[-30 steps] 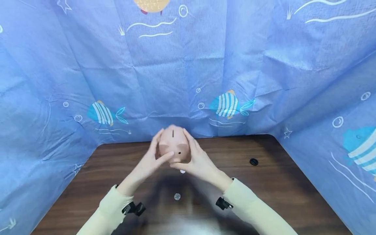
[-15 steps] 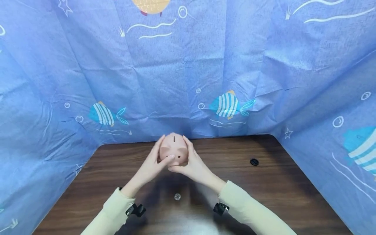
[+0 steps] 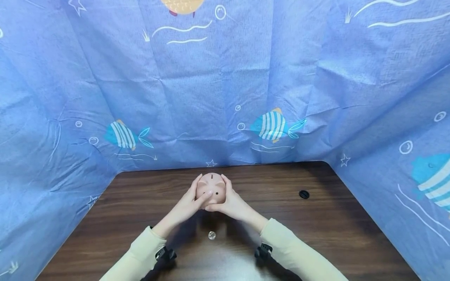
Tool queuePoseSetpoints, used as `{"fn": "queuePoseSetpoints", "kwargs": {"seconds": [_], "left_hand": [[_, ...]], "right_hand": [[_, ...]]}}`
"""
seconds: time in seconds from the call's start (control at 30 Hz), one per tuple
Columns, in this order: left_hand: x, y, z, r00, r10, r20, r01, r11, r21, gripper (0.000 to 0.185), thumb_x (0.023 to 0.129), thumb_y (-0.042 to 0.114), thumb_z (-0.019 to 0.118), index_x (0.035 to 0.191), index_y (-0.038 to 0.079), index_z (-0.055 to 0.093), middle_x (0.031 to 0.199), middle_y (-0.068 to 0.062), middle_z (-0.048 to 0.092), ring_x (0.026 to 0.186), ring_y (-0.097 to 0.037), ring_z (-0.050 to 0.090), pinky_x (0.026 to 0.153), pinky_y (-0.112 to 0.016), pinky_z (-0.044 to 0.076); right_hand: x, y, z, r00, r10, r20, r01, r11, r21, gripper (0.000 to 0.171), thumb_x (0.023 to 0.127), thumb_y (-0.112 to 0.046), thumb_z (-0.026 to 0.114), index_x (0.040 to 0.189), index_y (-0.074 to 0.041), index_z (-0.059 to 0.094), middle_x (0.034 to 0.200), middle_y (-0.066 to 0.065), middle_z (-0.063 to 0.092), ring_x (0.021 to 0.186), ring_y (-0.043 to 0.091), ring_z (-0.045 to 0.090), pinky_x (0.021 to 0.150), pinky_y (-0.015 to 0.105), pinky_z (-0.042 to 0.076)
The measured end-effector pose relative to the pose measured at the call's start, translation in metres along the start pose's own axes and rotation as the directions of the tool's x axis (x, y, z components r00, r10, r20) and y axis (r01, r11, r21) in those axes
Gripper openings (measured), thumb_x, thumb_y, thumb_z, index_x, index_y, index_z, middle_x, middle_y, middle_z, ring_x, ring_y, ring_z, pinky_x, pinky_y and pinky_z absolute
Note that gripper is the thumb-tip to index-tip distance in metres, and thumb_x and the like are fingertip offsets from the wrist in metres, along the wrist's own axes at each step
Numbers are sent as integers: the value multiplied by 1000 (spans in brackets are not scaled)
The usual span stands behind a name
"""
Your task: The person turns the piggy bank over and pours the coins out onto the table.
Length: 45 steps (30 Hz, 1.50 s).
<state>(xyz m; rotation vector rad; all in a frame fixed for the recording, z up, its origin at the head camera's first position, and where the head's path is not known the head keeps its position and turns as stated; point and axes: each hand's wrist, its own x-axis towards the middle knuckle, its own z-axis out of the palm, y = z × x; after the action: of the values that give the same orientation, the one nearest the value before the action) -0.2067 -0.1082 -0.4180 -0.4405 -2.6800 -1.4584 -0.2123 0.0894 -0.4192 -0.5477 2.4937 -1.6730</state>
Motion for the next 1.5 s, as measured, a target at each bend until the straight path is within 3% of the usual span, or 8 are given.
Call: {"fn": "queuePoseSetpoints", "kwargs": {"seconds": [0.23,0.43,0.5,0.63,0.7,1.13,1.4,1.5], "left_hand": [[-21,33,-18,949,286,-132,-288,958,4,91,94,52,66,163,22,15,163,-11,24,141,-31,40,108,-50,41],[-46,68,-35,491,837,-243,-836,531,140,96,85,40,81,155,8,22,157,-33,17,143,-45,31,114,-44,36],[-46,66,-34,537,813,-227,-818,567,94,96,85,37,82,155,10,22,158,-31,16,143,-42,32,111,-42,39],[-37,44,-21,928,362,-90,-373,908,-193,91,91,32,77,160,17,19,160,-18,24,135,-31,45,102,-40,48],[-31,26,-13,995,82,51,-60,943,-328,90,95,32,72,161,19,13,158,-19,28,127,-30,53,95,-43,52],[-30,20,-15,991,50,125,13,889,-457,90,95,24,73,161,22,13,156,-15,34,118,-28,60,88,-41,56],[-38,61,-55,663,740,-114,-748,662,-48,94,83,34,84,156,18,27,163,-23,16,144,-38,31,109,-37,40],[-34,46,-46,806,586,-78,-591,792,-153,93,85,29,83,158,21,26,161,-17,23,138,-31,43,105,-37,45]], "right_hand": [[-25,-35,-9,925,-369,-96,359,927,-108,110,78,-27,89,160,-16,16,153,18,40,120,25,58,97,31,50],[-42,-63,-20,361,-927,-100,842,370,-393,91,87,-35,80,149,-2,23,153,37,23,143,43,33,114,38,36],[-41,-59,-19,389,-916,-97,845,397,-358,92,87,-37,80,149,-3,21,153,37,23,144,41,32,115,38,34],[-33,-34,-12,849,-525,-61,518,850,-93,104,81,-36,87,158,-18,19,153,22,37,130,27,51,105,36,45],[-29,-18,-7,972,-234,-3,234,972,-16,112,77,-35,89,161,-24,15,151,18,43,124,25,55,103,41,47],[-29,-12,-4,971,-239,-29,236,968,-82,112,77,-35,90,161,-23,17,149,16,46,120,23,58,97,41,50],[-20,-47,-10,309,-936,-170,861,352,-368,83,86,-27,81,140,0,24,151,41,22,145,46,27,114,43,36],[-16,-34,-7,521,-843,-132,809,537,-238,89,84,-31,84,145,-5,23,154,32,25,141,38,37,111,40,40]]}}
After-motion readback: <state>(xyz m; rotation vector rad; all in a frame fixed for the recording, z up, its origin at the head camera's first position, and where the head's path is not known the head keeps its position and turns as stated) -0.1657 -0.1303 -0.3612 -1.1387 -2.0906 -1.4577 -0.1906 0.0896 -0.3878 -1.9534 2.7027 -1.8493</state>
